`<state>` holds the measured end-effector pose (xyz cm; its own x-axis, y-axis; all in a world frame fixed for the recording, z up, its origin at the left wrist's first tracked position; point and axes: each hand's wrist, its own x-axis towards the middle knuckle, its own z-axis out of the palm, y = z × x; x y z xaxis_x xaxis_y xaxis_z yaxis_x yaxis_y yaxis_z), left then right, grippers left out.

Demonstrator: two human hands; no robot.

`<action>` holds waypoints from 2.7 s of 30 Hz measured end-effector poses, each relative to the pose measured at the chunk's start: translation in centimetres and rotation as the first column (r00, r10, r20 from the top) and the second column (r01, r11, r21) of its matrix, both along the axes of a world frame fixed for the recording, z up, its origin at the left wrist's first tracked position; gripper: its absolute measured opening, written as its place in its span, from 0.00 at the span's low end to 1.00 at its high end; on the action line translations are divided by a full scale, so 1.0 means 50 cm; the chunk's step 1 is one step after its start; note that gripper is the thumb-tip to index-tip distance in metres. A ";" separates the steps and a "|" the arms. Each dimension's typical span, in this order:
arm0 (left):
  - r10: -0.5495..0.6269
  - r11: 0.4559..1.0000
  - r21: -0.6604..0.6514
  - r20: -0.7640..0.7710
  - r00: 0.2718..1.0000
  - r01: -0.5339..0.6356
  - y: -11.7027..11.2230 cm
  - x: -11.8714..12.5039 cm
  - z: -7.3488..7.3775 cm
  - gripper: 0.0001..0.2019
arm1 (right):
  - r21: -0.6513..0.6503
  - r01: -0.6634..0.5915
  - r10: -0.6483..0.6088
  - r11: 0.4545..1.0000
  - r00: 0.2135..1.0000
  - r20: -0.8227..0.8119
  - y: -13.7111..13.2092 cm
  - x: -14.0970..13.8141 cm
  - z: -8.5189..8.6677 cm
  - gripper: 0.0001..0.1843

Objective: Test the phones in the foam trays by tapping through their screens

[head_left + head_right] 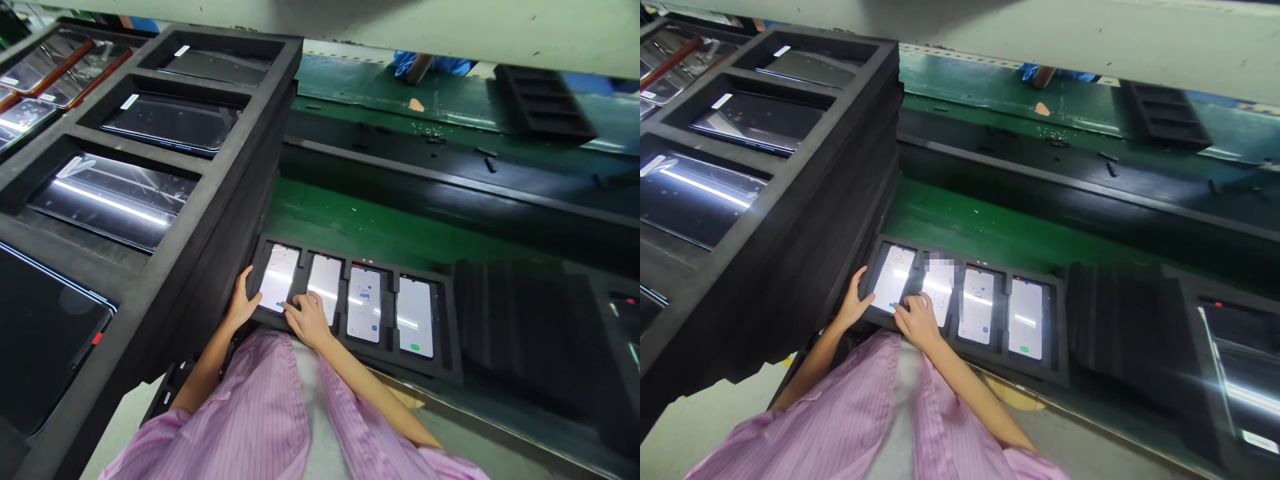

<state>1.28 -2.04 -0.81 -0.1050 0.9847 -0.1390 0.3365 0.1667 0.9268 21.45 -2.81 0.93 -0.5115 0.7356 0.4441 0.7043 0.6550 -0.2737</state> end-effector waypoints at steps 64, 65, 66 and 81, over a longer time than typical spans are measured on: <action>-0.445 0.726 0.076 -0.706 0.551 0.684 -0.028 0.144 0.033 0.21 | -0.087 0.368 -0.368 0.926 0.930 0.010 -0.067 0.151 -0.009 0.19; -0.444 0.729 0.076 -0.704 0.554 0.681 -0.028 0.144 0.033 0.21 | -0.093 0.355 -0.355 0.930 0.935 0.023 -0.067 0.150 -0.007 0.19; -0.442 0.732 0.075 -0.704 0.555 0.677 -0.027 0.144 0.033 0.22 | -0.098 0.343 -0.342 0.934 0.939 0.035 -0.066 0.148 -0.006 0.19; -0.434 0.749 0.134 -0.641 0.633 0.649 -0.028 0.149 0.032 0.18 | -0.124 0.357 -0.356 0.926 0.934 0.032 -0.064 0.145 -0.006 0.18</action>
